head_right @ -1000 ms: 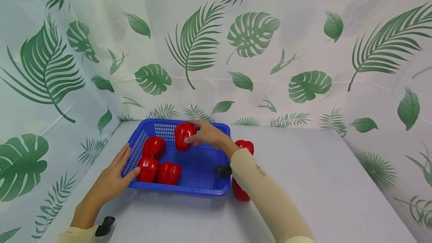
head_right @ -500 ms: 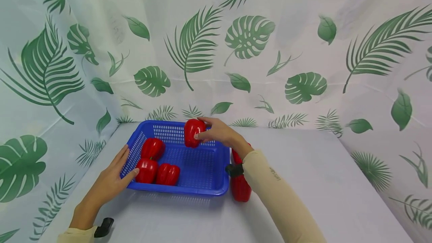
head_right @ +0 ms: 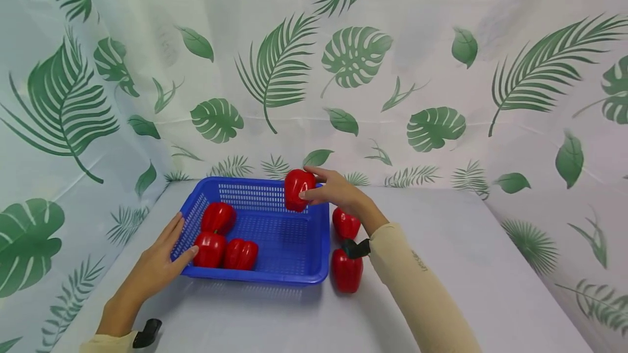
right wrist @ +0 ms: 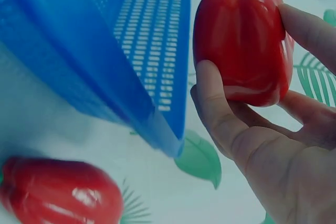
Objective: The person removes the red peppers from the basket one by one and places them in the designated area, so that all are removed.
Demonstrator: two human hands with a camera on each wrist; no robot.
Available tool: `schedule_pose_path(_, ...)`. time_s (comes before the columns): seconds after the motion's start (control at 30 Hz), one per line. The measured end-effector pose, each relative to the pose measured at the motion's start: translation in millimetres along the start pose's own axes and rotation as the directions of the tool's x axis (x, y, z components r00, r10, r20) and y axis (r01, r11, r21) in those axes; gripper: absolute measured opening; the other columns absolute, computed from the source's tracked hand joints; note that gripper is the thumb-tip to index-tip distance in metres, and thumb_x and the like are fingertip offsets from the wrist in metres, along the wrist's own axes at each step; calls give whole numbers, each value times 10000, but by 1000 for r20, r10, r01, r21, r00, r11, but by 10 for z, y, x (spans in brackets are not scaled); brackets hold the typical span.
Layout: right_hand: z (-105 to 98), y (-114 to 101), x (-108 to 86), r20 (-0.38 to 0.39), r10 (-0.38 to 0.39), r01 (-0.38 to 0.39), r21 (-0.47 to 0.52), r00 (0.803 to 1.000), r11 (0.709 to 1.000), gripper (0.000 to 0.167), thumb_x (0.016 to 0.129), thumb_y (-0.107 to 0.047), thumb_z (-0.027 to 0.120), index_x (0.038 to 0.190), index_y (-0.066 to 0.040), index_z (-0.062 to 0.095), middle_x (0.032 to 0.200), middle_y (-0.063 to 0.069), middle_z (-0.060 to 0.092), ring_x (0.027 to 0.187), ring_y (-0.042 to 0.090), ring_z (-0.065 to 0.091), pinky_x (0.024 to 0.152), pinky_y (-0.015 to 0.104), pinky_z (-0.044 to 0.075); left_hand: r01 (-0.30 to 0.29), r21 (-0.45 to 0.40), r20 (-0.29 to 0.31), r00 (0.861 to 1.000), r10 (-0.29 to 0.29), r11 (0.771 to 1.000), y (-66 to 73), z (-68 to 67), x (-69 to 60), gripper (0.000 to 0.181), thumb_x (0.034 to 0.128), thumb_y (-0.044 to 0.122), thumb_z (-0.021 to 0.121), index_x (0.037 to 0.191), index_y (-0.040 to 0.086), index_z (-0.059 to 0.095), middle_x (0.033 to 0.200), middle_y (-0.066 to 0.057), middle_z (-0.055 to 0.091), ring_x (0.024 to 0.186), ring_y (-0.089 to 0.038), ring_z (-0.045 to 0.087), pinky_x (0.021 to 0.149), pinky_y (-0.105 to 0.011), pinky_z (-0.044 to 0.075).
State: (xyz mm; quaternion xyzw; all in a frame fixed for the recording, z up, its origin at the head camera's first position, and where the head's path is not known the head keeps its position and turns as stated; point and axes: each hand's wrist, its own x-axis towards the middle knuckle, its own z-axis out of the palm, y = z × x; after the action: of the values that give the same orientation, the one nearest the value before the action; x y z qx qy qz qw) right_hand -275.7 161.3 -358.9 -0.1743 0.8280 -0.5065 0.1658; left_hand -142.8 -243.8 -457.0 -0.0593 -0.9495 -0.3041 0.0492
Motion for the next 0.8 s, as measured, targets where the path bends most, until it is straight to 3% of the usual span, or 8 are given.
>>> schedule_pose_path(0.3, -209, 123, -125, -30, -3, 4, 35, 1000, 999, 906, 924, -192, 834, 1687, -133, 349, 1609, 256, 444, 1272, 426, 654, 1030, 551, 566, 2, 7, -3, 1000, -2, 1000, 16, 0, -16, 927, 1045, 474, 617, 1674, -60, 195, 1760, -258, 114, 1531, -587, 245, 1070, -761, 382)
schedule_pose_path(0.47, -320, 209, -205, -36, -10, 13, 90, 999, 996, 883, 939, -153, 808, 1683, -87, 337, 1573, 288, 465, 1223, 408, 681, 1071, 608, 513, 15, 2, 2, 1000, -15, 1000, 25, 2, -14, 932, 1042, 462, 628, 1673, -62, 188, 1759, -260, 112, 1527, -594, 246, 1046, -751, 418)
schedule_pose_path(0.8, -552, 390, -390, -90, 40, -33, 85, 995, 996, 878, 954, -156, 787, 1683, -65, 308, 1583, 297, 447, 1310, 450, 612, 1074, 593, 515, 16, 14, 6, 1000, -16, 1000, 44, 2, -1, 929, 1045, 468, 624, 1673, -62, 191, 1759, -258, 112, 1529, -592, 242, 1060, -754, 399)
